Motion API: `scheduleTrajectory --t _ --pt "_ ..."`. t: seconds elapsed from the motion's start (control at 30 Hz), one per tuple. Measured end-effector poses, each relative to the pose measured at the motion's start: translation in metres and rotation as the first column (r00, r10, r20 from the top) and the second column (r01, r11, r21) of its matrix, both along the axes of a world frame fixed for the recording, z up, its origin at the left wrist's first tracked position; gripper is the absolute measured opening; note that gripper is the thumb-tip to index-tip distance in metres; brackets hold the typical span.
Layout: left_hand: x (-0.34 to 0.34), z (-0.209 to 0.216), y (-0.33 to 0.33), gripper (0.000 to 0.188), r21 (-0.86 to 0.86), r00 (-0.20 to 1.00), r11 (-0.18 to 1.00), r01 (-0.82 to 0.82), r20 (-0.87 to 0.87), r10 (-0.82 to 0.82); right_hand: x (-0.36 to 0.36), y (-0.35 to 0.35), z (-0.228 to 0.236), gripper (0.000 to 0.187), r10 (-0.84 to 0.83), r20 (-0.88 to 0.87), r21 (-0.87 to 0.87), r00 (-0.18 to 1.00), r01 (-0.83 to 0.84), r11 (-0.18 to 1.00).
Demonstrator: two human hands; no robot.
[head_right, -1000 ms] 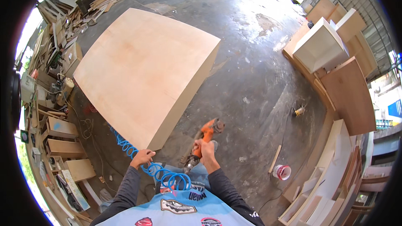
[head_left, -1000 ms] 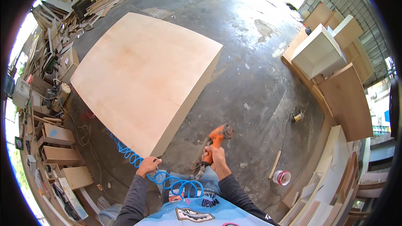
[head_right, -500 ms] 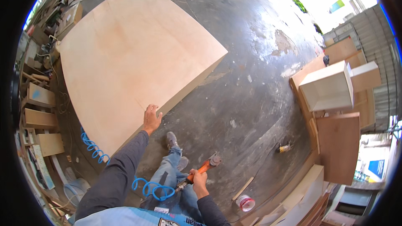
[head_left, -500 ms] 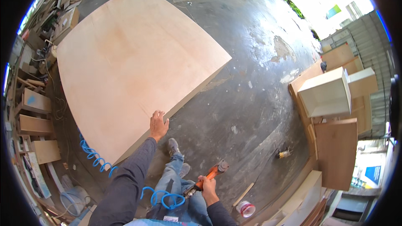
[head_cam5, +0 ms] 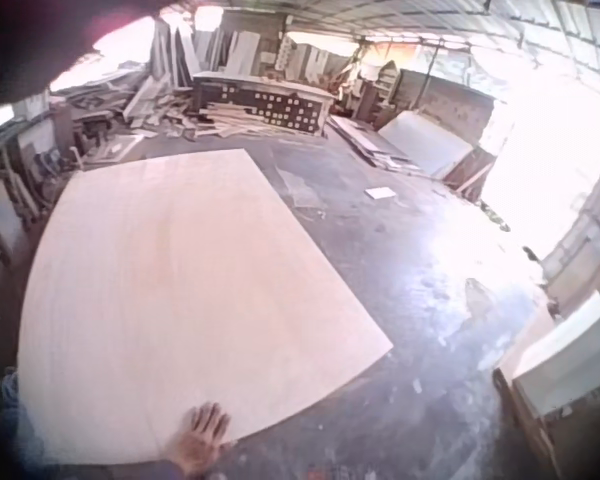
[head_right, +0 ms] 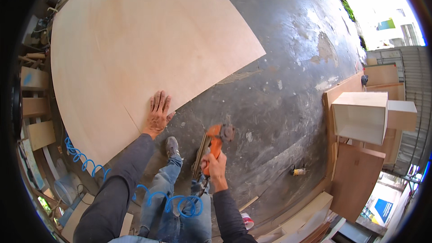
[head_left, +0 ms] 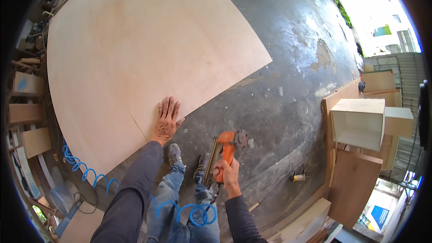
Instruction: The person uses a pneumatic nail gun to fasten a plywood sheet to a wooden frame, then uses a tape measure and a pencil to mark a line on another plywood sheet, using a wooden strip as a straightedge.
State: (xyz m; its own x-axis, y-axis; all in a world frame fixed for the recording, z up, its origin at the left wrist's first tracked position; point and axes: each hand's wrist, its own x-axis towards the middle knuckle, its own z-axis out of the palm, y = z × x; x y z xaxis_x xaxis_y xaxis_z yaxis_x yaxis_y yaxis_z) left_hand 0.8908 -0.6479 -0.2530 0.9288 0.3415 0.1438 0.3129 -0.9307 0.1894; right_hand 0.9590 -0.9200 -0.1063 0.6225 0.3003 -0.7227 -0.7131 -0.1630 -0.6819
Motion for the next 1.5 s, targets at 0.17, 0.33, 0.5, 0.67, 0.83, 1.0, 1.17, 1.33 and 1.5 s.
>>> scheduleTrajectory --t 0.17,0.33,0.5,0.67,0.83,1.0,1.17,1.33,1.5 --pt "0.002 0.01 -0.002 0.07 0.027 0.999 0.999 -0.027 -0.024 0.028 0.07 0.036 0.011 0.017 0.164 0.082 0.069 0.983 -0.17 0.983" --pt "0.001 0.021 0.003 0.068 -0.048 0.999 0.998 -0.039 -0.021 0.038 0.112 0.066 0.022 0.015 0.313 0.141 0.064 0.939 -0.324 0.944" --pt "0.003 0.026 0.001 0.068 -0.057 0.997 0.996 -0.065 -0.034 0.063 0.135 0.081 0.02 0.025 0.418 0.153 0.065 0.895 -0.431 0.9" --pt "0.002 0.025 -0.001 0.072 -0.054 0.996 0.995 -0.084 -0.027 0.082 0.138 0.091 0.019 0.032 0.479 0.08 0.087 0.874 -0.485 0.87" --pt "0.001 0.027 -0.002 0.076 -0.068 0.995 0.993 -0.1 -0.025 0.099 0.138 0.095 0.015 0.032 0.529 0.06 0.076 0.846 -0.533 0.843" --pt "0.005 0.027 -0.002 0.076 -0.084 0.995 0.991 -0.101 -0.024 0.099 0.14 0.095 0.015 0.03 0.548 0.061 0.056 0.834 -0.551 0.833" --pt "0.004 0.027 -0.001 0.076 -0.08 0.994 0.991 -0.105 -0.03 0.103 0.142 0.096 0.017 0.029 0.579 0.067 0.029 0.812 -0.582 0.813" --pt "0.006 0.031 0.0 0.075 -0.093 0.995 0.991 -0.1 -0.029 0.098 0.145 0.093 0.015 0.028 0.586 0.088 0.031 0.806 -0.59 0.807" --pt "0.005 0.031 -0.001 0.076 -0.103 0.995 0.99 -0.093 -0.032 0.09 0.142 0.091 0.017 0.028 0.582 0.093 0.036 0.808 -0.587 0.809"
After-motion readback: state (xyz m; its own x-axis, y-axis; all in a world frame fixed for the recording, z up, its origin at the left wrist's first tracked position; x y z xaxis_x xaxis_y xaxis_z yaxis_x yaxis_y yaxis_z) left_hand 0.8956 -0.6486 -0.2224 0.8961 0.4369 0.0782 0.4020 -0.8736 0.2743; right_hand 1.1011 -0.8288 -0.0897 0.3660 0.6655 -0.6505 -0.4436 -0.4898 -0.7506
